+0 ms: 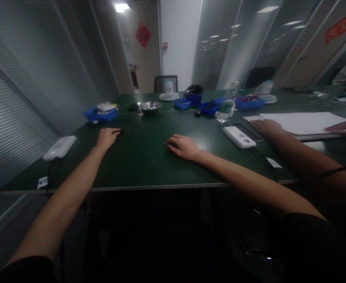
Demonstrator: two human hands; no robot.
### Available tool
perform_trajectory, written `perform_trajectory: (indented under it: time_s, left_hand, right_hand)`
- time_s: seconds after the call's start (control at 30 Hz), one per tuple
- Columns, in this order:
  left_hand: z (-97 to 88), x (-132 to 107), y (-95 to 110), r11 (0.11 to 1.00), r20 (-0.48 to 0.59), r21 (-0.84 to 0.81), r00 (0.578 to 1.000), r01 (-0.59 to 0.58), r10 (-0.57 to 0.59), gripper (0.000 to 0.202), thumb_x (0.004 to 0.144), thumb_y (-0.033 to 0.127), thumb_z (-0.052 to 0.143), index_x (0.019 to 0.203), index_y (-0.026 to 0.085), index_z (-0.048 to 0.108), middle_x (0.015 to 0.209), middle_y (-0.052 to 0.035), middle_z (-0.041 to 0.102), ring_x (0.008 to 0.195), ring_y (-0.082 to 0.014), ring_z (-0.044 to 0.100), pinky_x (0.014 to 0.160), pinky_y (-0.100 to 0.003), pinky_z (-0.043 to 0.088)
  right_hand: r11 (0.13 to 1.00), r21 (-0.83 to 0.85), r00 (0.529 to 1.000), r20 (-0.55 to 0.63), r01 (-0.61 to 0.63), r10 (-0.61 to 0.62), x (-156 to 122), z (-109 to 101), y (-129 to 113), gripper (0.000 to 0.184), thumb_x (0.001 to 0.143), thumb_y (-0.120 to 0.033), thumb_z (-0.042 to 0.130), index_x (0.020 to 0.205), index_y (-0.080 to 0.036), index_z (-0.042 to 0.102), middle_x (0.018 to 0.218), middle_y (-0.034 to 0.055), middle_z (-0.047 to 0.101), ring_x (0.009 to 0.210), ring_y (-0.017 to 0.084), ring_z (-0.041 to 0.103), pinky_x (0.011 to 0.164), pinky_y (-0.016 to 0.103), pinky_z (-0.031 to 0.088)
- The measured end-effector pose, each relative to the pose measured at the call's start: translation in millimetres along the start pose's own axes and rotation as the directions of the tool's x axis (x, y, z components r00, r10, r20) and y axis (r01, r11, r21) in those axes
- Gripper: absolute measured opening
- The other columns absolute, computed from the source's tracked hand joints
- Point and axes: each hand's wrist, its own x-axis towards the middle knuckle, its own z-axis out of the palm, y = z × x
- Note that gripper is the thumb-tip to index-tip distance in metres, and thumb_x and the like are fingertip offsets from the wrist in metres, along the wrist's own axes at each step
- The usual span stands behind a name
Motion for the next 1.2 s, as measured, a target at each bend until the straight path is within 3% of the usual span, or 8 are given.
perform_trajectory:
  time_s: [0.2,0.4,0.5,0.6,0.7,0.9,1.03,1.2]
  left_hand:
    - [-2.2,-5,9,1.000,0.009,-0.014,1.000,0.001,-0.001,0.038,0.096,0.017,0.061,0.131,0.013,0.076,0.126,-0.0170,0.075,0.118,-0.0294,0.069,0.110,-0.042,0.050]
    - [-4.9,-4,9,0.996,-0.028,-0.094,1.000,0.009,-0.012,0.030,0.089,0.026,0.074,0.118,0.019,0.082,0.117,-0.0104,0.079,0.115,-0.0284,0.071,0.110,-0.038,0.050]
    - [-2.1,-3,14,0.992,0.022,-0.127,1.000,0.011,-0.009,0.031,0.087,0.032,0.077,0.116,0.022,0.082,0.115,-0.0081,0.080,0.111,-0.0283,0.073,0.106,-0.039,0.052]
    - [3.2,-8,33,0.973,0.093,-0.216,0.991,-0.078,0.100,0.033,0.087,0.035,0.076,0.117,0.024,0.082,0.118,-0.0060,0.079,0.111,-0.0273,0.072,0.107,-0.039,0.052]
    - [10.0,-20,64,0.913,0.151,-0.346,0.948,-0.215,0.280,0.034,0.088,0.038,0.075,0.119,0.025,0.081,0.122,-0.0053,0.078,0.111,-0.0264,0.072,0.105,-0.040,0.052]
    - [24.7,-49,125,0.756,0.198,-0.498,0.794,-0.424,0.575,0.032,0.097,0.039,0.068,0.124,0.026,0.079,0.122,-0.0058,0.077,0.107,-0.0248,0.071,0.097,-0.039,0.054]
    - [29.4,-59,140,0.711,0.198,-0.528,0.747,-0.464,0.635,0.034,0.099,0.037,0.066,0.129,0.027,0.077,0.120,-0.0062,0.077,0.105,-0.0239,0.071,0.096,-0.039,0.053]
    - [28.4,-62,141,0.705,0.217,-0.546,0.737,-0.452,0.640,0.036,0.099,0.036,0.067,0.133,0.027,0.075,0.119,-0.0073,0.077,0.103,-0.0236,0.070,0.092,-0.038,0.053]
  right_hand:
    - [1.000,-0.003,1.000,0.009,0.000,0.000,1,2,2,0.030,0.106,-0.037,0.054,0.128,-0.020,0.068,0.120,0.0098,0.066,0.091,0.019,0.064,0.076,0.030,0.045]
    - [1.000,-0.016,1.000,0.020,-0.008,0.008,2,3,2,0.030,0.106,-0.036,0.055,0.128,-0.021,0.068,0.120,0.0099,0.067,0.089,0.019,0.064,0.074,0.030,0.044]
    - [1.000,-0.018,1.000,0.021,0.007,-0.007,2,4,4,0.030,0.106,-0.037,0.055,0.127,-0.021,0.069,0.119,0.0092,0.066,0.089,0.019,0.064,0.074,0.029,0.043]
    - [1.000,-0.016,1.000,0.013,0.022,-0.022,1,6,6,0.030,0.106,-0.037,0.054,0.127,-0.021,0.068,0.118,0.0088,0.066,0.090,0.019,0.064,0.074,0.029,0.043]
    - [0.999,-0.006,0.999,0.009,0.036,-0.036,1,5,5,0.031,0.106,-0.038,0.054,0.128,-0.021,0.068,0.119,0.0089,0.066,0.090,0.019,0.064,0.075,0.029,0.043]
    - [0.999,0.000,0.998,0.018,0.054,-0.054,0,2,1,0.032,0.108,-0.039,0.052,0.130,-0.021,0.067,0.121,0.0092,0.066,0.090,0.018,0.063,0.074,0.029,0.043]
    - [0.996,0.009,0.996,0.019,0.087,-0.087,0,2,1,0.034,0.108,-0.039,0.051,0.132,-0.021,0.066,0.120,0.0091,0.065,0.089,0.018,0.063,0.074,0.029,0.043]
    - [0.995,0.004,0.995,0.018,0.101,-0.101,1,4,2,0.034,0.108,-0.038,0.050,0.134,-0.021,0.066,0.118,0.0088,0.065,0.087,0.017,0.062,0.072,0.029,0.042]
